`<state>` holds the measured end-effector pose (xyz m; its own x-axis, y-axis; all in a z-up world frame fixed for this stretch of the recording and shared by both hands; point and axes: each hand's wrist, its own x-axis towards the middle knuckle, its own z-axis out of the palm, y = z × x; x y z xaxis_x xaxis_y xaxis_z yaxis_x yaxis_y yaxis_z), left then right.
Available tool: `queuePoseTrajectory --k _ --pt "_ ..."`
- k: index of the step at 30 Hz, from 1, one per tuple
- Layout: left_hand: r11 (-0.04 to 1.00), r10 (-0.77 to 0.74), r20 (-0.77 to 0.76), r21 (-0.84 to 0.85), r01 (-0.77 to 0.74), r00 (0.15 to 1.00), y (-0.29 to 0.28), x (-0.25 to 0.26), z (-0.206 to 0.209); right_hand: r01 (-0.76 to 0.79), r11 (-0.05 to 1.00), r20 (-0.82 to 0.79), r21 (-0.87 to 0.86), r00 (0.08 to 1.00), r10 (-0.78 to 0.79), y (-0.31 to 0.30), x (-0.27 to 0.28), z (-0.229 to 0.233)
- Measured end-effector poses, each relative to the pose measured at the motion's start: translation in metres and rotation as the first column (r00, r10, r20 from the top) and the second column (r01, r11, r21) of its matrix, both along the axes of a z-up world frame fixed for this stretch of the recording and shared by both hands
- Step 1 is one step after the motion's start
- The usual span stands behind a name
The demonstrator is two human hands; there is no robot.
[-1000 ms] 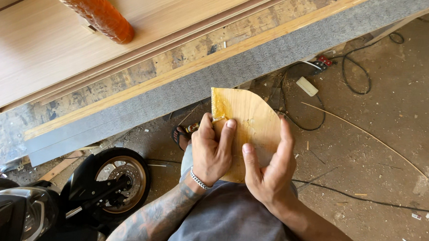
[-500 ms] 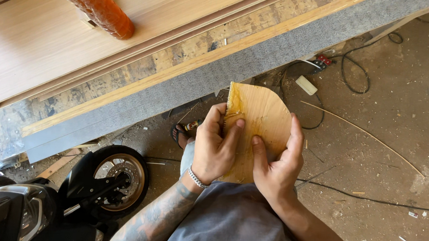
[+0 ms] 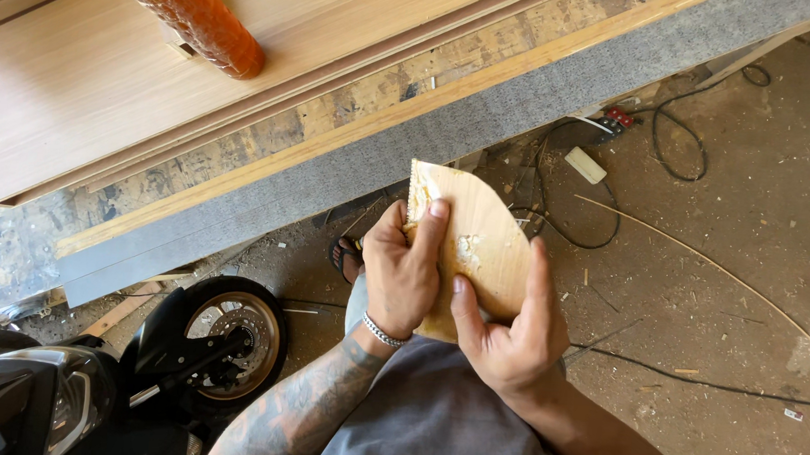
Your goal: The person applies adhesive from a bottle onto a small wooden piece and then uses a notched spreader to distribute the glue evenly across the surface.
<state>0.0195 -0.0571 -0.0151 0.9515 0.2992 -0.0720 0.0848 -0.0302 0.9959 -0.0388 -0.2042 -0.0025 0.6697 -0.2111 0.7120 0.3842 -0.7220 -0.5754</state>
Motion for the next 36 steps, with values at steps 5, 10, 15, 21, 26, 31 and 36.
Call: queuePoseTrajectory --k 5,10,15,21,26,31,36 --pt "0.979 0.042 -0.17 -0.19 -0.075 0.985 0.01 0.005 -0.032 -0.045 0.998 0.037 0.035 0.998 0.043 0.002 0.009 -0.009" --pt "0.972 -0.218 0.12 0.118 0.204 0.969 0.006 -0.001 0.06 -0.095 0.978 -0.086 0.186 0.99 0.113 -0.003 0.018 -0.007" --pt "0.961 -0.153 0.205 0.258 0.098 0.967 0.0 -0.005 0.025 -0.054 0.984 -0.17 0.167 0.982 0.082 -0.004 0.017 -0.002" --pt "0.99 -0.053 0.169 0.139 0.029 0.984 0.0 0.002 0.014 -0.033 0.999 -0.048 0.002 0.998 0.033 -0.002 0.012 -0.002" --pt "0.997 0.045 0.016 0.069 -0.046 0.999 -0.008 0.012 0.031 -0.043 0.988 -0.165 -0.146 0.986 0.018 -0.001 -0.004 -0.011" --pt "0.998 -0.066 0.14 -0.006 0.067 0.988 0.007 0.013 -0.013 -0.089 0.994 -0.061 0.068 0.994 0.093 -0.001 0.023 0.006" --pt "0.973 -0.123 0.128 0.209 0.094 0.984 -0.006 0.001 0.025 -0.064 0.993 -0.127 0.102 0.989 0.077 -0.003 0.021 -0.003"
